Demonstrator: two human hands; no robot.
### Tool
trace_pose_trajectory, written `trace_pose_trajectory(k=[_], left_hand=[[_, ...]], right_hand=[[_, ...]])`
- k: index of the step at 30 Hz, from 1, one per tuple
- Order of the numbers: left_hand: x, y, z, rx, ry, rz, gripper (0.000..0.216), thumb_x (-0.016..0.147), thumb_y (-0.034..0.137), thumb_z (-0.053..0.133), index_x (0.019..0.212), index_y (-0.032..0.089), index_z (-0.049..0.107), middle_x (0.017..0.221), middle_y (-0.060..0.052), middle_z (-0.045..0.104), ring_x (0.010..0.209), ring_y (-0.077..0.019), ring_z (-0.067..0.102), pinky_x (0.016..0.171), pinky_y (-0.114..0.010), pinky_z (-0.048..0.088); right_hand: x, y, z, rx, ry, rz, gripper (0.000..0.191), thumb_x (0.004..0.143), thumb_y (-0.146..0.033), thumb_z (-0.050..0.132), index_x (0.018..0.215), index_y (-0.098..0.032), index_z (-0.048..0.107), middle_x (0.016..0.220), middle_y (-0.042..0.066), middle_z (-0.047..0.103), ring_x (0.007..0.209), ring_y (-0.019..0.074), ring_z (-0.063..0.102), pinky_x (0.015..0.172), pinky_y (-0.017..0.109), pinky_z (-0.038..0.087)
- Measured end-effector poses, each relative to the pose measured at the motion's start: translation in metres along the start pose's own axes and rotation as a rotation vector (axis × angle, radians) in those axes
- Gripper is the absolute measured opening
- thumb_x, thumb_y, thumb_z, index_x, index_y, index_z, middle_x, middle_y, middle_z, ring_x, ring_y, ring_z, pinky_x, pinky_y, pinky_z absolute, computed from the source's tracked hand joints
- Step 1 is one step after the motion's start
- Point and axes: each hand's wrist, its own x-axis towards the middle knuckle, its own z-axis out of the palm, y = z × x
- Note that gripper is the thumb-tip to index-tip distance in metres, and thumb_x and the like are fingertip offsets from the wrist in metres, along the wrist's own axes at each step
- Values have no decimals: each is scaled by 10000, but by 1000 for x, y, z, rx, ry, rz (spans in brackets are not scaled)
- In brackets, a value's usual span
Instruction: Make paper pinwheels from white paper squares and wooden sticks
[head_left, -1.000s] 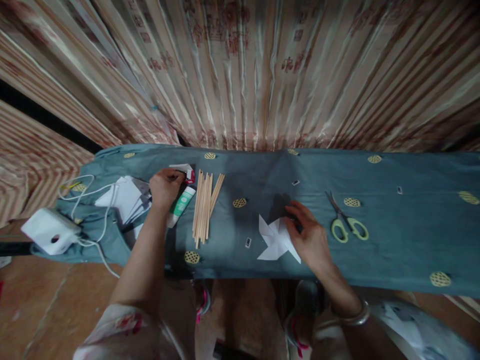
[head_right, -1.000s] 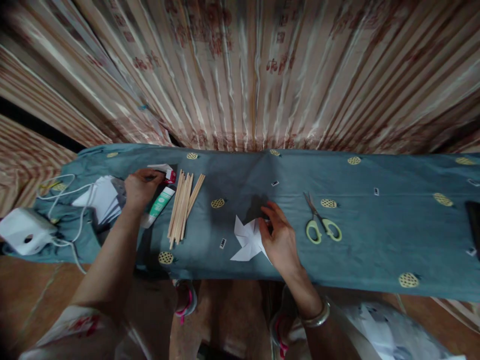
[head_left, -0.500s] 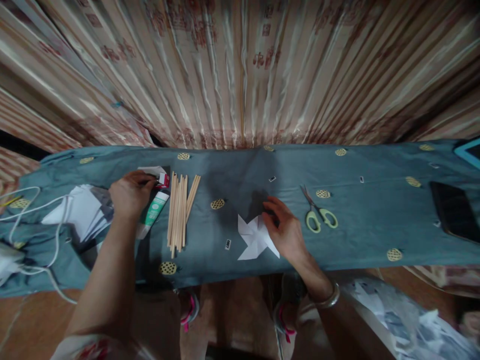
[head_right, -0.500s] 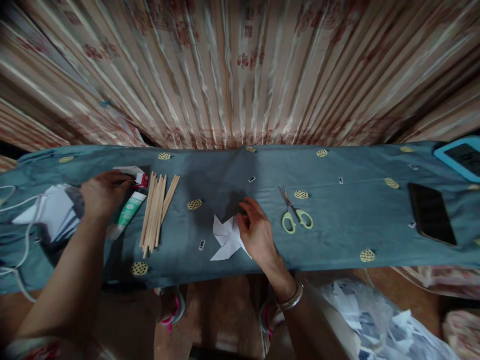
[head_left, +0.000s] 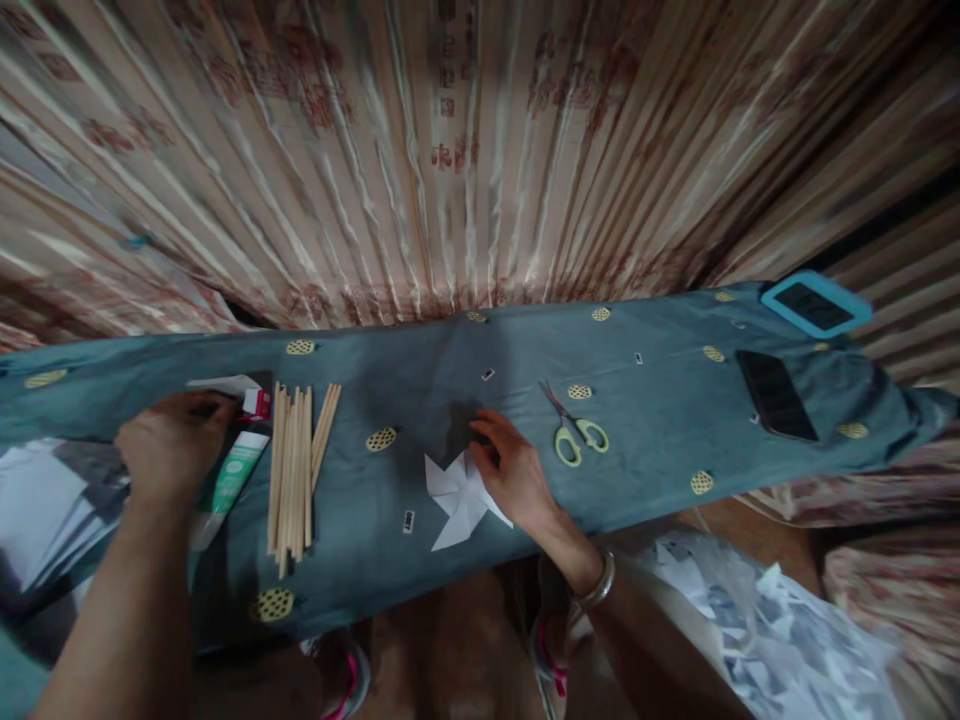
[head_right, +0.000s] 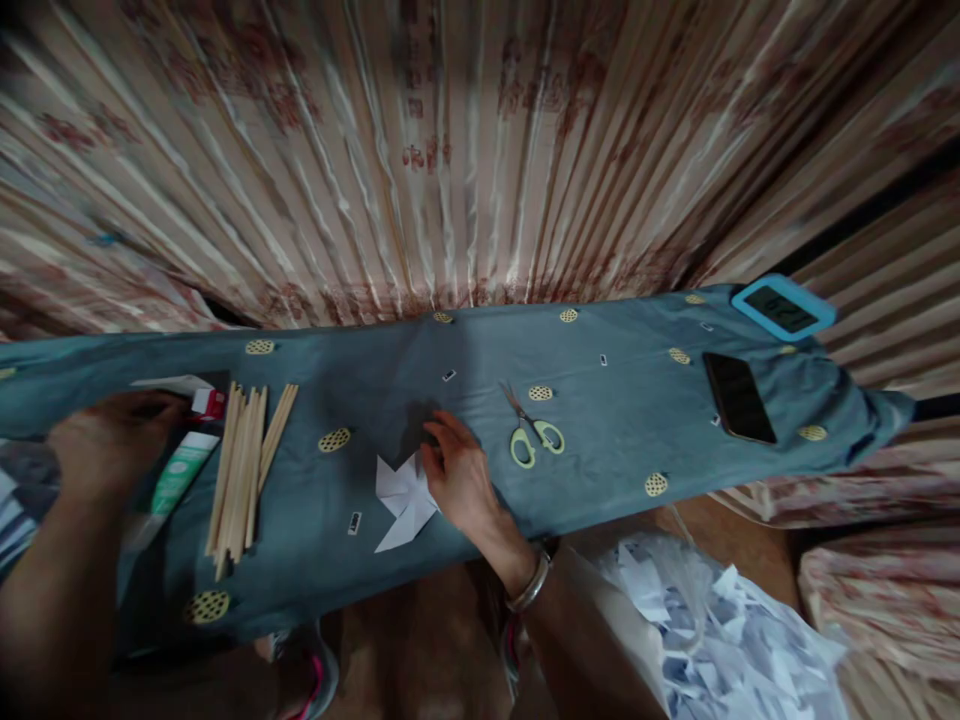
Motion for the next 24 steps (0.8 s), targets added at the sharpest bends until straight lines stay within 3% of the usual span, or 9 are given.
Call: trace_pose_trajectory(k=[4,10,15,24], left_hand=[[0,-4,8,-34,37,12,249,684,526,477,633,298,562,581,-9,592,774,-342,563,727,-457,403],[-2,4,13,15,111,12,206,728,398,475,706,230,591,705,0,620,792,-259,613,772,-423,464],[-7,7,9,-54,122,81,150,740,269,517,737,180,639,863,-76,702,826,-266,650,787,-385,493],[-8,-5,13,-128,85,150,197,758,293,559,811,196,722,1012,-84,736,970,-261,669,847,-323,491]], right_hand=[[0,-1,-1,2,-26,-5,306,870,-204,491,1119,-162,664,1284,148,622,1168,246,609,986,388,510],[0,0,-1,-4,-28,-5,312,870,-214,487,1125,-172,662,1291,146,619,1176,251,606,979,400,515],[-5,1,-1,-33,-24,-37,322,882,-243,457,1107,-151,667,1268,164,630,1173,271,608,986,439,507],[-7,7,2,-69,-2,-71,328,876,-318,473,1072,-147,673,1234,161,650,1116,290,641,950,468,529]])
